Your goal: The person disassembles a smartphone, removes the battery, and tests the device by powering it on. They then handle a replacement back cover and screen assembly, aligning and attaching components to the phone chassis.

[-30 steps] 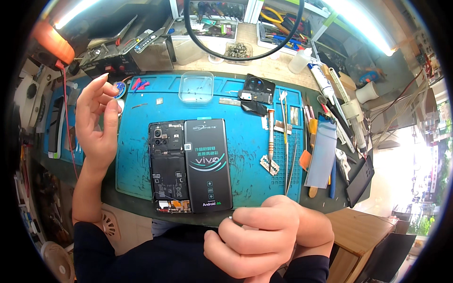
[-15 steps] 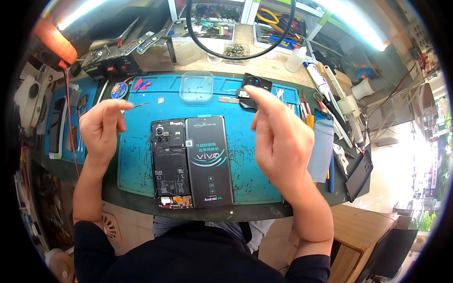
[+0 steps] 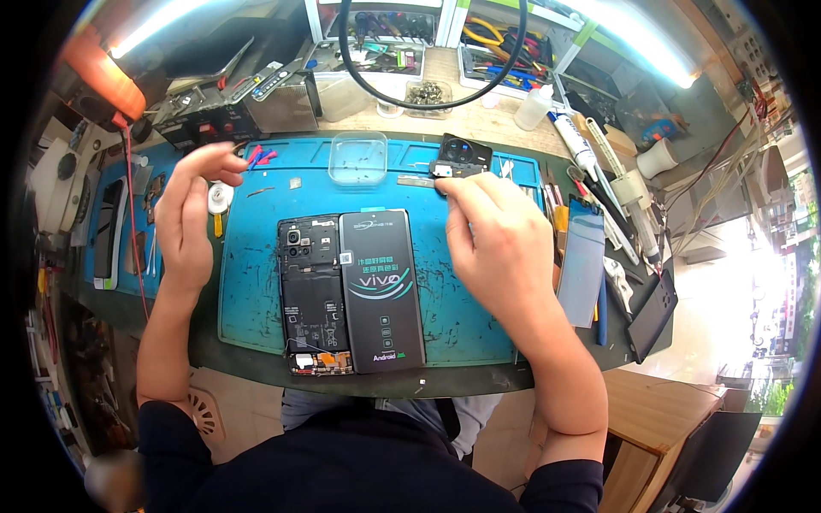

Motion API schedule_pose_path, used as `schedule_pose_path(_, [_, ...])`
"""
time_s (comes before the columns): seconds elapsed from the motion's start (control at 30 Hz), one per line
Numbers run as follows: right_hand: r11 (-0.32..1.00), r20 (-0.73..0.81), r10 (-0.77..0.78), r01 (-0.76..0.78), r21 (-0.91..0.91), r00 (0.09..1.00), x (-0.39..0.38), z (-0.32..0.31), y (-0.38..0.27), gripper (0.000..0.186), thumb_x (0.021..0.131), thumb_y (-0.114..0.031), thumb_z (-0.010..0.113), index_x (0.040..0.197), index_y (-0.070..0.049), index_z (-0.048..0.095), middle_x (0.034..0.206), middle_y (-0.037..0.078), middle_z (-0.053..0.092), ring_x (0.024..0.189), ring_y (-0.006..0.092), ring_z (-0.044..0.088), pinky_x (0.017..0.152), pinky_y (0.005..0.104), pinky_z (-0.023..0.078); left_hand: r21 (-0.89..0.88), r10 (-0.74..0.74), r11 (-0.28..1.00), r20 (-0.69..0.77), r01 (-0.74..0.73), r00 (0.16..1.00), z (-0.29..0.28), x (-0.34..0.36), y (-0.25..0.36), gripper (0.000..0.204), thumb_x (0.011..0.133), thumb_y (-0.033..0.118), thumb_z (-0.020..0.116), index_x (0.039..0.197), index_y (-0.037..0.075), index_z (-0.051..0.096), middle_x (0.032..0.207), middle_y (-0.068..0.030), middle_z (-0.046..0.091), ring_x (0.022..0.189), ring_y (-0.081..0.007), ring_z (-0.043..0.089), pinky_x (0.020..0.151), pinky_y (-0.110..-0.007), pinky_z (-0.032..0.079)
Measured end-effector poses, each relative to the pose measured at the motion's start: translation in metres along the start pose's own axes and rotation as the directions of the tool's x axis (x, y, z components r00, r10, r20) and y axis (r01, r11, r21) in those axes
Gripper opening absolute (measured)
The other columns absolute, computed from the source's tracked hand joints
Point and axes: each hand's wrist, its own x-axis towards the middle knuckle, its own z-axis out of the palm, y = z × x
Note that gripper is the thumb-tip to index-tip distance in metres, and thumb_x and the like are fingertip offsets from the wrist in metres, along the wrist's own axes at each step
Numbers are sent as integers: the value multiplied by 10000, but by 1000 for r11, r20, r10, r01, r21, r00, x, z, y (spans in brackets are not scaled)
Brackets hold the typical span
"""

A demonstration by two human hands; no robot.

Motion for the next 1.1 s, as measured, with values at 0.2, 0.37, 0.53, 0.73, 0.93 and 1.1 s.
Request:
schedule_pose_path(0.2, [999,93,42,-43,3,995,-6,1,-3,101,930,-84,689,1023,-69,725,906,92,734,804,265,712,706,366,569,25,-203,979,60,202,977,-7,-5,-5,434,1153,226,348,1472,-22,506,1098,-135,719,894,-167,701,904,-321,541])
schedule_pose_path(0.37, [999,78,-14,17,-32,997,-7,6,-1,91,939,-103,685,1014,-69,724,885,97,747,805,269,728,705,370,576,-147,-200,972,-100,184,975,7,0,-7,442,1108,70,456,1542,1,410,1211,-130,667,928,-150,728,871,-281,566])
schedule_pose_path(0.53, [1000,82,6,-4,-19,997,-8,8,2,91,943,-114,680,1011,-72,724,894,98,752,815,278,730,714,381,572,-38,-165,986,-73,162,984,8,-1,-5,462,1038,14,566,1494,1,490,1258,-115,648,998,-154,691,882,-306,580])
schedule_pose_path(0.73, [1000,73,-15,16,-10,997,-8,8,4,100,946,-127,671,1012,-71,721,901,100,752,821,287,727,705,393,568,-27,-184,983,-67,182,981,6,-1,-6,472,1034,16,569,1499,16,493,1235,-103,661,983,-150,689,871,-287,566])
schedule_pose_path(0.93, [1000,66,-15,16,-22,998,-9,10,6,99,944,-128,671,1006,-72,723,893,99,751,818,289,729,702,398,569,-34,-191,981,-50,190,980,8,-1,-3,471,1034,13,569,1500,16,495,1205,-88,669,970,-140,684,862,-270,540])
schedule_pose_path(1.1, [999,134,52,-50,-17,990,-7,5,1,137,944,-103,689,1051,-42,749,977,132,770,847,299,743,749,373,579,-32,-181,983,-52,180,982,8,-1,-4,469,1034,10,569,1497,12,495,1187,-84,671,962,-135,682,867,-271,537])
